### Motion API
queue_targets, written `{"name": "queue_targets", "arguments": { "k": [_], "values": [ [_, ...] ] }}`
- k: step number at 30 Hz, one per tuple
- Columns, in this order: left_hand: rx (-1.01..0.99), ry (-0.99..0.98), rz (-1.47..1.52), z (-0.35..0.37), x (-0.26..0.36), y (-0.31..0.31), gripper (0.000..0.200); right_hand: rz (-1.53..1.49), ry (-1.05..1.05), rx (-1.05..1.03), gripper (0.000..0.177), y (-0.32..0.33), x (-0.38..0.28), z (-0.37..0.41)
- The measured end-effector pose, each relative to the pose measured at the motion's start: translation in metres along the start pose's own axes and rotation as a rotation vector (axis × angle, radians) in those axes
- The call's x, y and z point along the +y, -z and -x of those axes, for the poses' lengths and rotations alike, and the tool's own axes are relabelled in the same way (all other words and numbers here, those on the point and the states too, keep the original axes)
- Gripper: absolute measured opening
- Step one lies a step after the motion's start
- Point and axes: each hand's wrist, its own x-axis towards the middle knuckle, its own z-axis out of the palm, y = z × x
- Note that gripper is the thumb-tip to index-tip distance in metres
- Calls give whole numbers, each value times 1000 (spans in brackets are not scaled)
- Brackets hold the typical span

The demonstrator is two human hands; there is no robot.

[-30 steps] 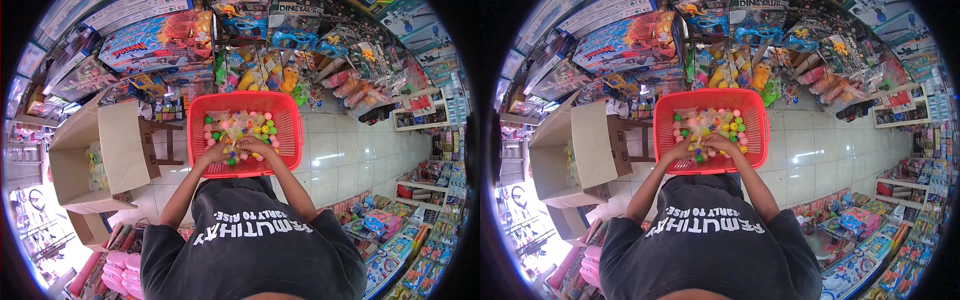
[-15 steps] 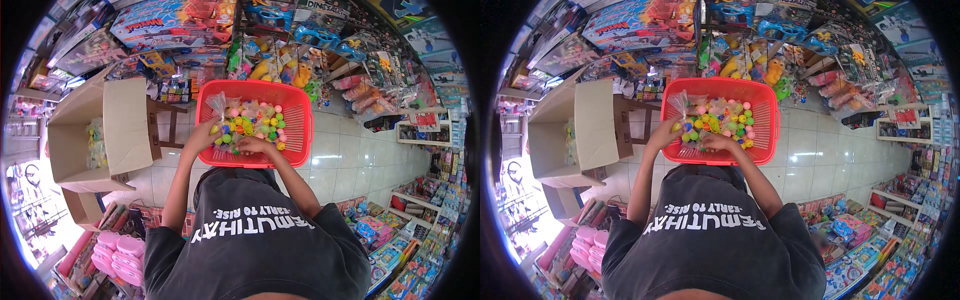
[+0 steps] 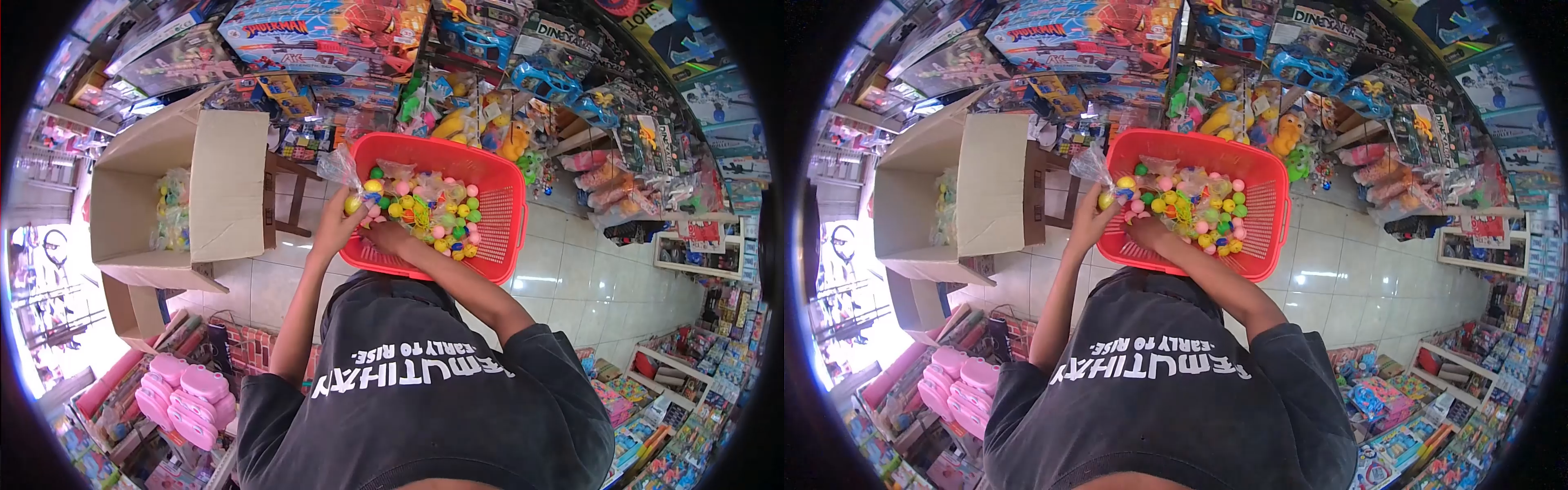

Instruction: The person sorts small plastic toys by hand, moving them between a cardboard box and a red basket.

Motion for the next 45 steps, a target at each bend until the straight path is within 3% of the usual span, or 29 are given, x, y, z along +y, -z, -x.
{"name": "queue_targets", "arguments": {
  "k": [4,9,13,15,23,25,28,30,32,36,42,45],
  "values": [
    [-22,60,-75,7,3,6,26,121,68,15,27,-26,10,-16],
    [20,61,-6,11,2,8,25,-25,133,3,14,-51,28,-26],
    [36,83,98,11,-17,7,26,-106,213,86,13,-17,35,-9],
    [25,88,116,11,-22,7,26,-499,153,35,14,-12,43,-8],
    [-5,153,256,10,-15,3,32,-838,-8,190,21,58,34,56],
    [-49,278,268,13,-11,2,36,-941,-51,277,18,58,37,68],
    [-48,320,286,23,-7,-10,41,-1000,-70,404,17,74,22,96],
    [-99,369,414,29,-17,-21,42,-1040,-70,412,16,67,21,110],
    [-7,458,727,38,-14,-41,36,-1069,-72,426,15,66,23,125],
    [-5,511,873,55,13,-66,36,-1329,-82,418,8,90,-4,160],
    [-32,439,854,94,32,-121,34,-1401,-66,610,9,69,-14,196],
    [-80,429,882,116,47,-138,36,-1436,-111,549,16,60,-19,214]
  ]
}}
